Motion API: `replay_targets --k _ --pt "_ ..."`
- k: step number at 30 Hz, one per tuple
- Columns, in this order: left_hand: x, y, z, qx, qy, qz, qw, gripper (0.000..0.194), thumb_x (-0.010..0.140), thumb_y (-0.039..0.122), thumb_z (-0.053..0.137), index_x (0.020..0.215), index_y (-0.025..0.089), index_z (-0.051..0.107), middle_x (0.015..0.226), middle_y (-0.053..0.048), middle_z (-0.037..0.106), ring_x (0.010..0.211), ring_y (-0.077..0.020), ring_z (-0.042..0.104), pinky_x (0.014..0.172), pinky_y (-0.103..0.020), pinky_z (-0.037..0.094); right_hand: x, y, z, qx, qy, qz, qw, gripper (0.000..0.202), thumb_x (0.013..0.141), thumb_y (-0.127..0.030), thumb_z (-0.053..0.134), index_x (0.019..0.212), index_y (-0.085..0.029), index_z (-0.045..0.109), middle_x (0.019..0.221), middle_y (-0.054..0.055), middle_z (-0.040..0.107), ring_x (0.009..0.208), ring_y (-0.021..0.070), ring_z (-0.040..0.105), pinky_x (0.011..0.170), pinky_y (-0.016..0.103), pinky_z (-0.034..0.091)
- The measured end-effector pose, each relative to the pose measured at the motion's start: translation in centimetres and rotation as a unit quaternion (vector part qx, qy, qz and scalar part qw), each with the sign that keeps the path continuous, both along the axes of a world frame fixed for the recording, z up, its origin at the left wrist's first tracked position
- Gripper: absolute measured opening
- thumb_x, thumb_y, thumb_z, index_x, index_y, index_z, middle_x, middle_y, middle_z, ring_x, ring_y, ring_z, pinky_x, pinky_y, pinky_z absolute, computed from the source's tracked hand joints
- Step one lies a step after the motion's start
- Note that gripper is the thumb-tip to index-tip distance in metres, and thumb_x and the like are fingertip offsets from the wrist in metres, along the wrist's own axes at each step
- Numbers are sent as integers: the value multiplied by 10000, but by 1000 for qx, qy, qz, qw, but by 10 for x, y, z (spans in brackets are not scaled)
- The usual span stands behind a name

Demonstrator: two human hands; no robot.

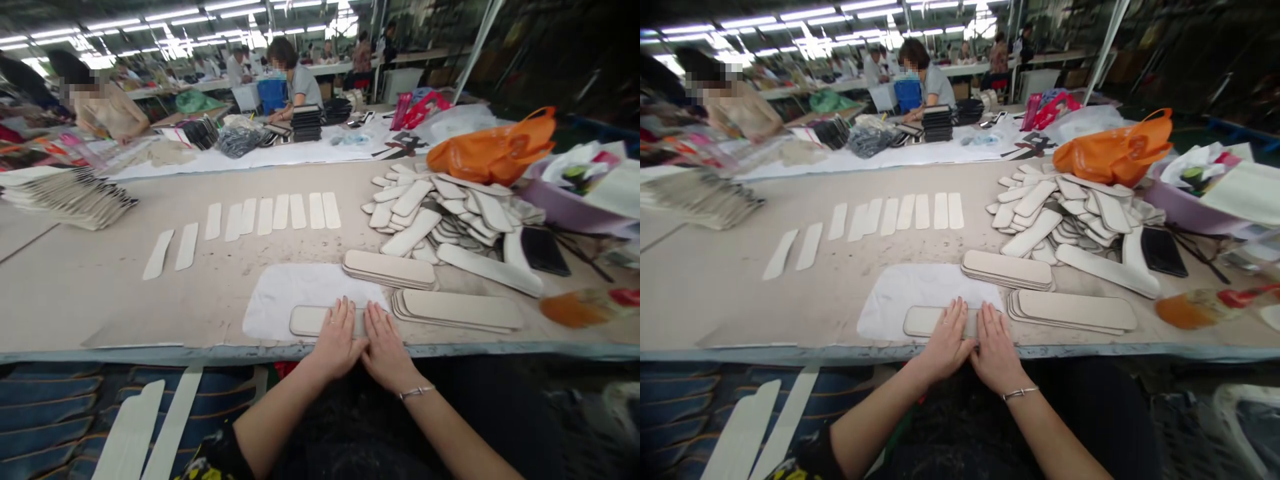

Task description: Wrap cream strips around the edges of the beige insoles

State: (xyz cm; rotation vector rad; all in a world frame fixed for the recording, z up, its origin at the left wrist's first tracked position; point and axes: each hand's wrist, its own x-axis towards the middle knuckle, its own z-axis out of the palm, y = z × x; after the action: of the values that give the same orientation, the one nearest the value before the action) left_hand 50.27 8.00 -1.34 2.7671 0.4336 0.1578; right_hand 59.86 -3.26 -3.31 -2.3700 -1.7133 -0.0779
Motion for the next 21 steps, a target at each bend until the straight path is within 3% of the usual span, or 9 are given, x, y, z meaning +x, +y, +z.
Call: replay_targets --k 4,8,12,17,21 --pt "-17 16 -3 56 23 -31 998 747 839 606 277 1376 87 267 1467 -181 186 1368 -292 68 1085 -499 163 8 -6 -3 -18 -11 0 1000 692 843 -385 434 1382 -2 231 1467 194 126 1355 301 59 1087 496 158" --pt "-48 45 -2 96 55 7 994 744 846 580 303 1389 78 225 1469 -184 178 1366 -283 98 1079 -473 196 6 -2 -5 -28 7 0 1000 769 856 -528 397 1386 -1 218 1467 199 112 1356 293 59 1091 484 150" --pt "-77 74 -5 124 71 41 989 741 844 552 344 1392 69 218 1465 -183 193 1360 -281 143 1070 -452 233 10 -2 -3 -40 41 -4 998 786 853 -548 395 1400 -21 194 1474 181 96 1359 284 46 1099 476 126" --pt "-86 79 -15 171 57 38 983 739 853 536 323 1391 44 205 1463 -180 201 1359 -290 145 1062 -483 223 -5 4 20 -31 76 -25 996 803 840 -578 411 1397 -34 213 1473 181 100 1358 295 24 1091 515 77" --pt "-84 81 -26 198 34 14 980 765 859 558 232 1380 -2 207 1459 -204 189 1360 -312 121 1041 -519 219 -31 32 34 4 100 75 992 809 837 -605 402 1414 -86 173 1483 133 108 1364 241 15 1108 456 94"
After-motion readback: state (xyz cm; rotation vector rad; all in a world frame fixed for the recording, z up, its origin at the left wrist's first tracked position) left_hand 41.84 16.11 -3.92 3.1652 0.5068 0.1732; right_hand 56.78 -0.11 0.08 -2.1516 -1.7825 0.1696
